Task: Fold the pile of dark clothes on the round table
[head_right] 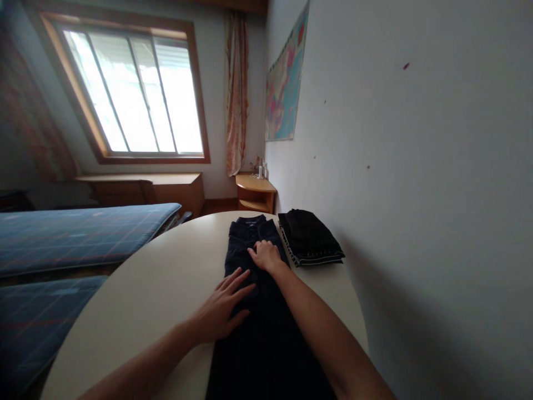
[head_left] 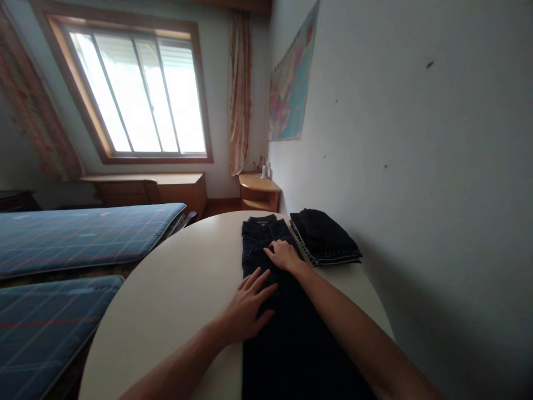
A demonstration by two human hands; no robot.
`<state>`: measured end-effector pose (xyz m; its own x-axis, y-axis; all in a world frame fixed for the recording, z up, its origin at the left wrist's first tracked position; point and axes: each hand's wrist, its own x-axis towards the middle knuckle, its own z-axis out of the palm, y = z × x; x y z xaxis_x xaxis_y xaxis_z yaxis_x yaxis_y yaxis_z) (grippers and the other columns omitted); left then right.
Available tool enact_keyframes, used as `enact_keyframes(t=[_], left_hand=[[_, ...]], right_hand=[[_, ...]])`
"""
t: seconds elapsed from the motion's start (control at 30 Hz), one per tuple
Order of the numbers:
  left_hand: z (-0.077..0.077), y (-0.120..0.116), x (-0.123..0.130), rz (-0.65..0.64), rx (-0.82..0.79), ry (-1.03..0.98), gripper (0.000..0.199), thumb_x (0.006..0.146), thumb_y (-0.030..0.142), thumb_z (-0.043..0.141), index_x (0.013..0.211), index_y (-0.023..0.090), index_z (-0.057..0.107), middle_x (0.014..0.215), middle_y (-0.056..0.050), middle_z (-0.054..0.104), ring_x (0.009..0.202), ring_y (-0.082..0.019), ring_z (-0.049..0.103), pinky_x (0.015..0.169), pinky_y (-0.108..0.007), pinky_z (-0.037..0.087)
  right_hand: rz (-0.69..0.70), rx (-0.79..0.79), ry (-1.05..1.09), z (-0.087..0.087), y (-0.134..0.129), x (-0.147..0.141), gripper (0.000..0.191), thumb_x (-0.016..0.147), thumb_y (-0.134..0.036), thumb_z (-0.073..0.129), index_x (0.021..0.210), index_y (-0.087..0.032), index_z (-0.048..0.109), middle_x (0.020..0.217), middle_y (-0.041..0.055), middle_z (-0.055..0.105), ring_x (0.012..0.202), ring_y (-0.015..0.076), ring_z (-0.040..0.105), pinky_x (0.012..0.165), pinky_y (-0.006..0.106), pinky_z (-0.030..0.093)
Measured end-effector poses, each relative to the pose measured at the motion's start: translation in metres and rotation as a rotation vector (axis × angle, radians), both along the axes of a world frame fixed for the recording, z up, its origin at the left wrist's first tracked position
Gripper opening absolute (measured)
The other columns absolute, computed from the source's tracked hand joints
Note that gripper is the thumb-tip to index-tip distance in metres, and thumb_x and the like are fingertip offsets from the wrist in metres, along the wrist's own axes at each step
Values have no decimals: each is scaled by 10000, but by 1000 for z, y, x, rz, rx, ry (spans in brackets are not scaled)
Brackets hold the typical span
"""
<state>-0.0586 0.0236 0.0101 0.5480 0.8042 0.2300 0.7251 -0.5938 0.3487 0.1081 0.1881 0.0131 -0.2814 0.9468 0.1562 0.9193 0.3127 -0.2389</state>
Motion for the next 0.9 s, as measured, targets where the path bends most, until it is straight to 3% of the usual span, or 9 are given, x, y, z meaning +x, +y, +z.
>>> enact_keyframes(t=[0.17, 0.47, 0.6, 0.73, 0.9], left_hand=[[-16, 10, -7, 71, -122, 75, 664, 896, 413, 568, 1512, 276, 361, 1634, -84, 149, 1498, -348, 61, 1188, -573, 158], [-10, 10, -5, 60, -191, 77, 689, 891, 429, 564, 1526, 303, 327, 1635, -67, 135, 1495, -355, 34, 1191, -584, 117], [-7, 9, -5, 64, -222, 79, 698, 879, 419, 577, 1523, 285, 340, 1632, -81, 131, 1491, -370, 27, 1183, -603, 120], [-6, 9, -5, 62, -215, 76, 708, 879, 429, 574, 1527, 281, 330, 1631, -92, 123, 1491, -368, 26, 1183, -601, 123], [-3, 9, -4, 70, -240, 82, 709, 874, 420, 578, 1525, 275, 337, 1633, -92, 115, 1490, -371, 9, 1186, -600, 104]], right_hand=[[-10, -46, 73, 0, 24, -22, 493, 960, -524, 398, 1347, -257, 546, 1285, 117, 630, 1232, 323, 510, 978, 458, 402], [-1, -133, 76, -6, 78, -47, 458, 935, -500, 433, 1327, -327, 596, 1426, 40, 543, 1359, 329, 386, 1050, 513, 356], [2, -141, 66, -14, 88, -57, 447, 897, -400, 510, 1322, -299, 608, 1446, 40, 526, 1349, 322, 405, 1066, 488, 365], [-15, -103, 78, -13, 95, -64, 462, 914, -309, 458, 1358, -257, 574, 1464, 48, 501, 1321, 282, 445, 1067, 423, 390], [-45, -43, 72, -11, 94, -63, 499, 939, -317, 440, 1431, -248, 487, 1573, 47, 338, 1389, 290, 339, 1104, 446, 330]])
